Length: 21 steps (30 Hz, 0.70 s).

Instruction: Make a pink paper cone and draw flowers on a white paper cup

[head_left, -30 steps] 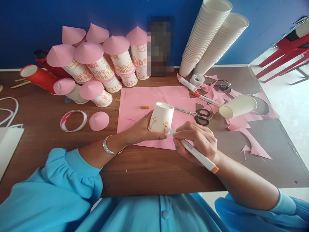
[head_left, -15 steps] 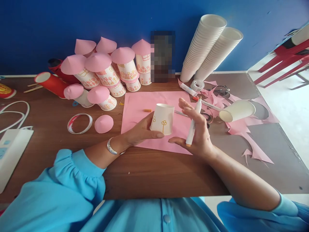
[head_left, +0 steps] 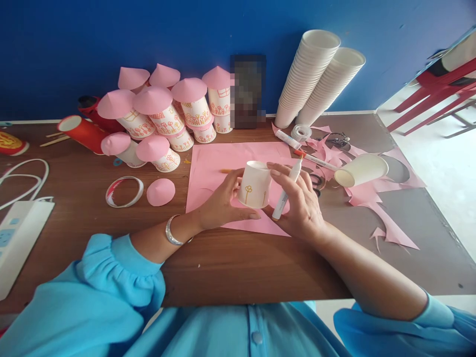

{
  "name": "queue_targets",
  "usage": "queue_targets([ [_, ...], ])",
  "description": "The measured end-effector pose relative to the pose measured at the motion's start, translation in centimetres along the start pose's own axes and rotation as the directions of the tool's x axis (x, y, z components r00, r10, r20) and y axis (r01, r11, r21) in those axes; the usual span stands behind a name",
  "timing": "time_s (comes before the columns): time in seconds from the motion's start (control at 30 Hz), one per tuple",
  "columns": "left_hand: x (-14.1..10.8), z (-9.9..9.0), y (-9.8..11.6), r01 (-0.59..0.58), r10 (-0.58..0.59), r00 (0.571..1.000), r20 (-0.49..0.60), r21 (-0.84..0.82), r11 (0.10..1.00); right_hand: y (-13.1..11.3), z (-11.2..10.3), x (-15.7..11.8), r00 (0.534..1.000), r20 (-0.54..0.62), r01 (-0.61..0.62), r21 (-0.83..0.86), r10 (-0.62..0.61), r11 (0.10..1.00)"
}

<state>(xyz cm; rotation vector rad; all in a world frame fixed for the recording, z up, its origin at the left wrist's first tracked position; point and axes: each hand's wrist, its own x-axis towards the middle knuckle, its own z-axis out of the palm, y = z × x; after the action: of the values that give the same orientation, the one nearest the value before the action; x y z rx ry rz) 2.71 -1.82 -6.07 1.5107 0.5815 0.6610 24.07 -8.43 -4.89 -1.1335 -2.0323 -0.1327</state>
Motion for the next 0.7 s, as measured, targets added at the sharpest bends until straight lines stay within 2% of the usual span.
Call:
queue_targets([
  [0.13, 0.0, 0.7, 0.2, 0.016, -0.004, 0.997, -0.083, 0.148, 0.989, -0.4, 0.1, -0.3, 0.999, 0.041, -0.01, -0.043, 0.011, 0.999],
  [0.27, 0.3, 1.4, 1.0, 0.091, -0.079, 0.992, -0.099, 0.129, 0.987, -0.5, 0.2, -0.5, 0.998, 0.056, -0.018, -0.019, 0.019, 1.0],
  [0.43, 0.2, 1.3, 1.2, 0.105, -0.084, 0.986, -0.144, 0.143, 0.984, -0.1, 0.1, -0.4, 0.997, 0.07, 0.005, 0.058, -0.009, 0.998],
  [0.6, 0.1, 0.6, 0.9, 0.102, -0.083, 0.982, -0.168, 0.108, 0.989, 0.2, 0.0, -0.3, 0.999, 0.029, 0.039, 0.124, -0.043, 0.992],
  [0.7, 0.2, 0.3, 1.0, 0.117, -0.107, 0.981, -0.16, 0.057, 0.991, 0.1, -0.6, -0.3, 0.996, -0.07, 0.065, 0.174, -0.054, 0.983],
])
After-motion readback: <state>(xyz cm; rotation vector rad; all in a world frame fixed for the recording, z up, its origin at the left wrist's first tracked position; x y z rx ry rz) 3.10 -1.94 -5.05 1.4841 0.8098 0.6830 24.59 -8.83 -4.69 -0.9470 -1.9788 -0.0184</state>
